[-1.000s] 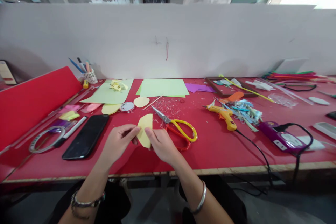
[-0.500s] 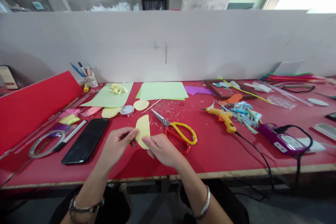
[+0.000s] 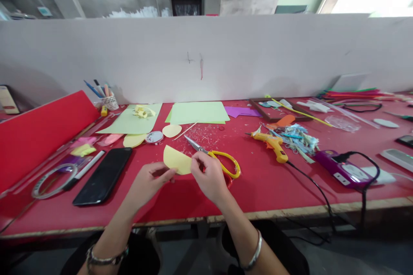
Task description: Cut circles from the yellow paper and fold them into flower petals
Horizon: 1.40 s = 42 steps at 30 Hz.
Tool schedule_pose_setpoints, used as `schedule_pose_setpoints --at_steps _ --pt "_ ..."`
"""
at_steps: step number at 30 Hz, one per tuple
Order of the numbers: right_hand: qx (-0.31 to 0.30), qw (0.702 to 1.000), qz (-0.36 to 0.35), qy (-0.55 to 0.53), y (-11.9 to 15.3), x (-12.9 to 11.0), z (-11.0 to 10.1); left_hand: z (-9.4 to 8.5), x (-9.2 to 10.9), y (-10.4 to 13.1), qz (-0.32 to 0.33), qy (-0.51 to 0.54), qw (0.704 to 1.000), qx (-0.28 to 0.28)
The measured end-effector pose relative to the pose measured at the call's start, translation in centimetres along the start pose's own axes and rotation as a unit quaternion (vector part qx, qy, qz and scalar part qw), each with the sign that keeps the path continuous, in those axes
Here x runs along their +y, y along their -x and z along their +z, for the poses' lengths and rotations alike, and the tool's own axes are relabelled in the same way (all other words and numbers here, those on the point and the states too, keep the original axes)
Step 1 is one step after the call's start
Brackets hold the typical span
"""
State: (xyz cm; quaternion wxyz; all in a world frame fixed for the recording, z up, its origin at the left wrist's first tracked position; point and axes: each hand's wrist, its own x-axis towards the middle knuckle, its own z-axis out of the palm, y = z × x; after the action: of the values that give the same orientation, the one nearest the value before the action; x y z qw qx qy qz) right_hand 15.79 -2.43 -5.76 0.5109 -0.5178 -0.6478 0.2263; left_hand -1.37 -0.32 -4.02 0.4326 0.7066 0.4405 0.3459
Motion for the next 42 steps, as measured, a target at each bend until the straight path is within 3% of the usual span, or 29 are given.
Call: schedule_pose_setpoints --at_steps 4,8,14,19,25,31,37,40,42 --pt "-0.028 0.995 -0.065 0.066 0.1 0.1 -0.7 -0.2 0.0 0.1 0.007 0.02 1.0 0.018" --pt "-0.038 0.982 -0.137 0.124 0.1 0.4 -1.2 -0.3 0.2 0.4 0.027 -0.033 0.999 0.01" --pt "-0.008 0.958 -0.205 0.199 0.0 0.0 -0.9 0.2 0.2 0.5 0.128 -0.171 0.977 0.023" --pt "0.002 0.922 -0.269 0.279 0.4 -1.2 0.3 0.4 -0.1 0.7 0.189 -0.236 0.952 0.047" --pt "0.02 0.916 -0.271 0.294 0.2 -1.2 0.1 0.1 -0.2 0.8 0.231 -0.275 0.933 0.016" --pt "0.027 0.919 -0.268 0.287 -0.2 -1.3 -0.7 -0.5 0.2 0.7 0.206 -0.223 0.953 0.006" --pt "0.048 0.924 -0.236 0.295 -0.7 -0.3 -2.1 -2.8 0.2 0.9 0.187 -0.234 0.954 0.026" --pt "0.087 0.94 -0.212 0.254 -0.8 -0.3 -2.4 -3.7 0.0 1.0 0.192 -0.267 0.944 0.028" --pt "0.047 0.956 -0.203 0.206 -0.7 -0.8 -2.2 -3.7 0.0 1.0 0.206 -0.288 0.935 0.01"
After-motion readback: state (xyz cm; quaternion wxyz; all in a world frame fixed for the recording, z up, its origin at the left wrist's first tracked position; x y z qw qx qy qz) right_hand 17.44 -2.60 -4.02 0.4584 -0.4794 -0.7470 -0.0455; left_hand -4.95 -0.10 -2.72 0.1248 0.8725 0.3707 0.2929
